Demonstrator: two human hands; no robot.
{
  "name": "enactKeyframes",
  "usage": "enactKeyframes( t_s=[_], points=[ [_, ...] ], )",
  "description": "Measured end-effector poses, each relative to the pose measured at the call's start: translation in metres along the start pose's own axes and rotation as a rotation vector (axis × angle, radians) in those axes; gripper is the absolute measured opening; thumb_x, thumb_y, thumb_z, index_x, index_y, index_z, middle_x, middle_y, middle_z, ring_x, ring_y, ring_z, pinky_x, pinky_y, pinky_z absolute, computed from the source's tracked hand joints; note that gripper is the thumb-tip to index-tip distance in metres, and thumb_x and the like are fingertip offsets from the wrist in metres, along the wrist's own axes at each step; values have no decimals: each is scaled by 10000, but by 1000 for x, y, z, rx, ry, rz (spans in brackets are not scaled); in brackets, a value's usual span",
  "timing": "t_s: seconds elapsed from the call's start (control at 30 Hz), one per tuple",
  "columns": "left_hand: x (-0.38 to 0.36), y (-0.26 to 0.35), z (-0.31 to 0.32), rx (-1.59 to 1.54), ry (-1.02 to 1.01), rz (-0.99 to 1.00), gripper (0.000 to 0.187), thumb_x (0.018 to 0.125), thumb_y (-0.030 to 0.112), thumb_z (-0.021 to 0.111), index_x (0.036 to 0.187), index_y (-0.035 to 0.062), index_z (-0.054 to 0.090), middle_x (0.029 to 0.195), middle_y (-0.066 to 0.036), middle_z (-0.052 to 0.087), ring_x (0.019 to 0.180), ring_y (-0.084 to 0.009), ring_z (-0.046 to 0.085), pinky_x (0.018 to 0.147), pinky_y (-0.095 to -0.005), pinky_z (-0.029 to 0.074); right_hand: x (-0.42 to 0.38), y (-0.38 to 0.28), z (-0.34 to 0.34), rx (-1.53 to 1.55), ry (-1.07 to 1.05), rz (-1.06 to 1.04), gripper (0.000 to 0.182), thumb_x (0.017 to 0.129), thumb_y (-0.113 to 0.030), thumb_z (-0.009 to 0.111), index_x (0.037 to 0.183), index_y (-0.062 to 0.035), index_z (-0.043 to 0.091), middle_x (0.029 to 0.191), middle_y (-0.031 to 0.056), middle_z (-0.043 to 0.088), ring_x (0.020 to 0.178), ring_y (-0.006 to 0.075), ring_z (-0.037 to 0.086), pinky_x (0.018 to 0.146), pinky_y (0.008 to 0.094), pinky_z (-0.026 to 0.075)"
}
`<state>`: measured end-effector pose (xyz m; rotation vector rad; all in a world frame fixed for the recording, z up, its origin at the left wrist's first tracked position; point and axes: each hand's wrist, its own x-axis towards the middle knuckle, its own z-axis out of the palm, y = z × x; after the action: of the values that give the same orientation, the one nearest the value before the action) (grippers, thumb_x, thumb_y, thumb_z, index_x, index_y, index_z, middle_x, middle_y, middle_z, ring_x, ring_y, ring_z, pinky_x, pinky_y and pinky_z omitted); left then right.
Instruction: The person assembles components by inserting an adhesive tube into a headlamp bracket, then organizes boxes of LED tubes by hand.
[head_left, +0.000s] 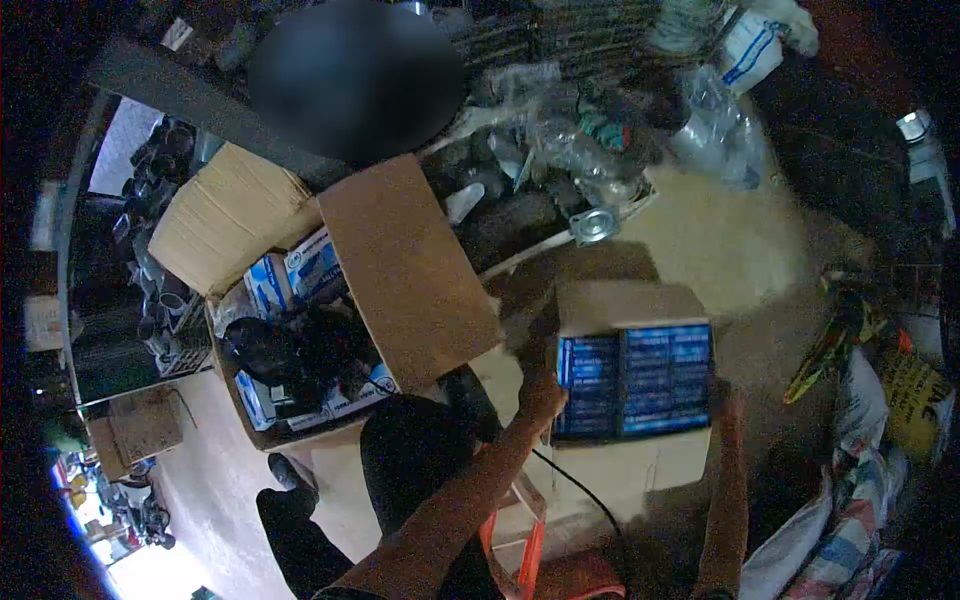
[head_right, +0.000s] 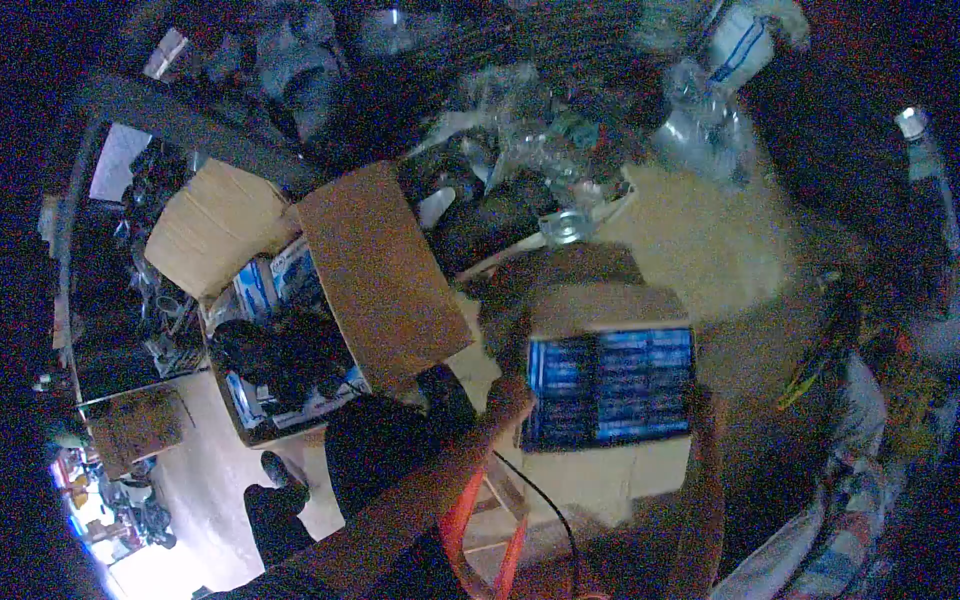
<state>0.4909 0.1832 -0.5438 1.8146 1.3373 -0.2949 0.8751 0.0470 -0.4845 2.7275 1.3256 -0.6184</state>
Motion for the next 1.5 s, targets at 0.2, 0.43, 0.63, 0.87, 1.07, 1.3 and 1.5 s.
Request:
enactKeyframes(
  t_s=[0.2, 0.43, 0.63, 0.87, 1.07, 1.3, 1.5],
  points=[
    [11, -5, -49, -300, 77, -132, 234, 859, 172, 530, 822, -39, 623, 632, -170, 605, 497, -292, 607, 482, -441, 519, 104, -15, 39, -26, 83, 92, 431, 917, -414, 527, 1166, -75, 621, 1088, 229, 617, 1032, 387, 581, 882, 502, 455],
    [33, -32, -17, -113, 197, -83, 355, 956, 247, 476, 872, -65, 623, 792, -229, 664, 563, -330, 658, 652, -458, 565, 95, -73, -16, 46, 242, -177, 410, 952, -441, 473, 1040, -77, 641, 915, 193, 653, 886, 410, 614, 769, 494, 486],
    [56, -33, -27, -710, 54, -141, 293, 934, 219, 528, 1008, -58, 589, 846, -238, 664, 626, -332, 667, 606, -431, 569, 165, -98, 9, -93, 395, -252, 407, 974, -398, 442, 812, -57, 594, 831, 186, 636, 824, 423, 612, 679, 487, 488],
    [39, 13, -29, -642, -107, 75, 471, 891, 201, 595, 1300, 16, 454, 1048, -236, 615, 886, -321, 642, 713, -460, 540, 178, -113, 20, 483, 189, -539, 359, 933, -285, 506, 1108, 8, 618, 984, 212, 670, 877, 403, 630, 780, 482, 498],
    [-190, 1, -260, -1002, 400, 564, 506, 929, 55, 504, 1417, 70, 371, 1244, -141, 580, 1048, -268, 599, 887, -379, 502, -37, -232, -49, 717, 236, -505, 367, 946, -310, 513, 1133, -6, 599, 994, 172, 644, 879, 329, 610, 767, 427, 495],
    [-482, -231, -218, -1287, 989, 62, 361, 952, 96, 504, 1310, 67, 474, 1200, -122, 592, 981, -213, 635, 837, -378, 532, -347, -325, -47, 902, -400, -582, 380, 961, -339, 521, 1162, -22, 576, 1006, 127, 614, 881, 243, 586, 752, 362, 491],
    [-606, -291, -33, -1977, 1125, -241, 428, 949, 293, 472, 1287, 31, 455, 1186, -159, 589, 1029, -310, 607, 881, -424, 507, -443, -402, -97, 924, -713, -876, 497, 978, -400, 490, 1291, -14, 474, 1138, 145, 577, 990, 215, 598, 775, 330, 520]
  ],
)
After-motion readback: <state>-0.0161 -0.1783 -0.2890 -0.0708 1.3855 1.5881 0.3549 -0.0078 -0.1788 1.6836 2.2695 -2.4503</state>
